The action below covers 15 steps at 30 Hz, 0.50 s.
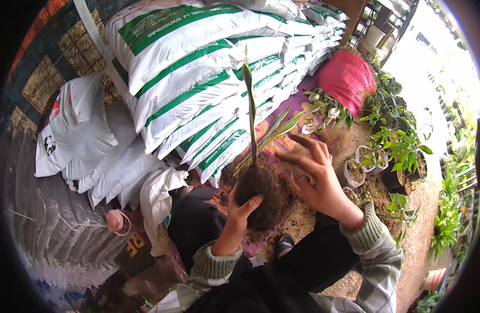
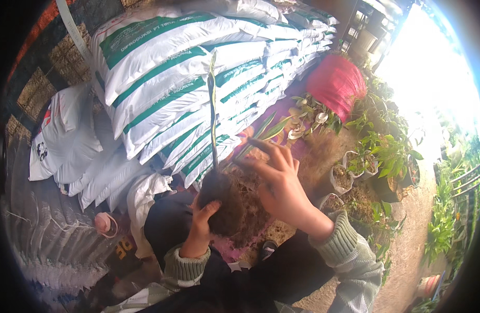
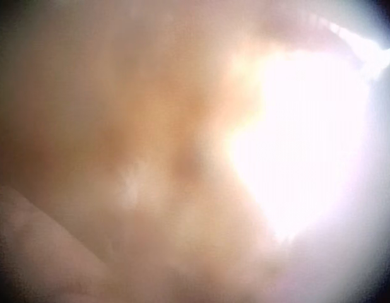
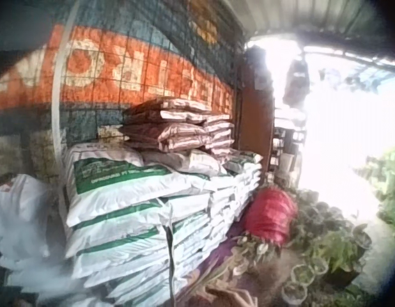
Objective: The person is wrapping a plant's root ball with fibrous material, likely coconut coir, by hand. They repeatedly pick up strands of the material and press them around the roots to form a compact bundle.
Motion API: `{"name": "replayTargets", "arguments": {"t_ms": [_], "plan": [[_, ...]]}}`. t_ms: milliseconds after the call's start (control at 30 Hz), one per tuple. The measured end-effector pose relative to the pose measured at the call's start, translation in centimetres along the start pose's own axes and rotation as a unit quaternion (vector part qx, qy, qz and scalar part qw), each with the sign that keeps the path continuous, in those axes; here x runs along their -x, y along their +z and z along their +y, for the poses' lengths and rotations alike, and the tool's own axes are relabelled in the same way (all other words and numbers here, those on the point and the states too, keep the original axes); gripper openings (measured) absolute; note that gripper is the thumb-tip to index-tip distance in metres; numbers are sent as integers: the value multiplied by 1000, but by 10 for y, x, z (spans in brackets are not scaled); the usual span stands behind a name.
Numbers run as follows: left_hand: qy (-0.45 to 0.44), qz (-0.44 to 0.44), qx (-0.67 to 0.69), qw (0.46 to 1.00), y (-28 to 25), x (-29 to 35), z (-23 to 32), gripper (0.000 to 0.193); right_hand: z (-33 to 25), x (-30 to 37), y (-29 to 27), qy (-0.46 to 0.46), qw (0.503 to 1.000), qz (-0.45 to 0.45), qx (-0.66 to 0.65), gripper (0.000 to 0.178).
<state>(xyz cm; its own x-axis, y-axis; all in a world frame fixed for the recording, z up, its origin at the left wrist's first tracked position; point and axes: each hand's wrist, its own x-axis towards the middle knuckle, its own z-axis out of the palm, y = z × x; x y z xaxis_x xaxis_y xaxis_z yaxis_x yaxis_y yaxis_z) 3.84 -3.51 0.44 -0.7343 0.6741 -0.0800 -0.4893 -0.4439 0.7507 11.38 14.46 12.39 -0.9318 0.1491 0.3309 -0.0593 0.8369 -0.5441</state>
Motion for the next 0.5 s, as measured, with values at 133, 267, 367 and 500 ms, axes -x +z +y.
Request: {"name": "replayTargets", "arguments": {"t_ms": [133, 267, 367, 500], "plan": [[-62, -48, 156, 985, 12, -1, 1, 54, 7, 14, 10, -19, 999, -37, -26, 62], [-43, -119, 175, 976, 17, 3, 9, 65, 3, 13, 11, -98, 995, -3, 14, 56], [-61, -117, 184, 974, 18, 10, 7, 76, -5, 13, 2, -95, 995, 11, -2, 59], [-81, -190, 276, 939, 11, 6, -7, 80, -9, 14, 1, -87, 996, 2, -2, 54]]}}
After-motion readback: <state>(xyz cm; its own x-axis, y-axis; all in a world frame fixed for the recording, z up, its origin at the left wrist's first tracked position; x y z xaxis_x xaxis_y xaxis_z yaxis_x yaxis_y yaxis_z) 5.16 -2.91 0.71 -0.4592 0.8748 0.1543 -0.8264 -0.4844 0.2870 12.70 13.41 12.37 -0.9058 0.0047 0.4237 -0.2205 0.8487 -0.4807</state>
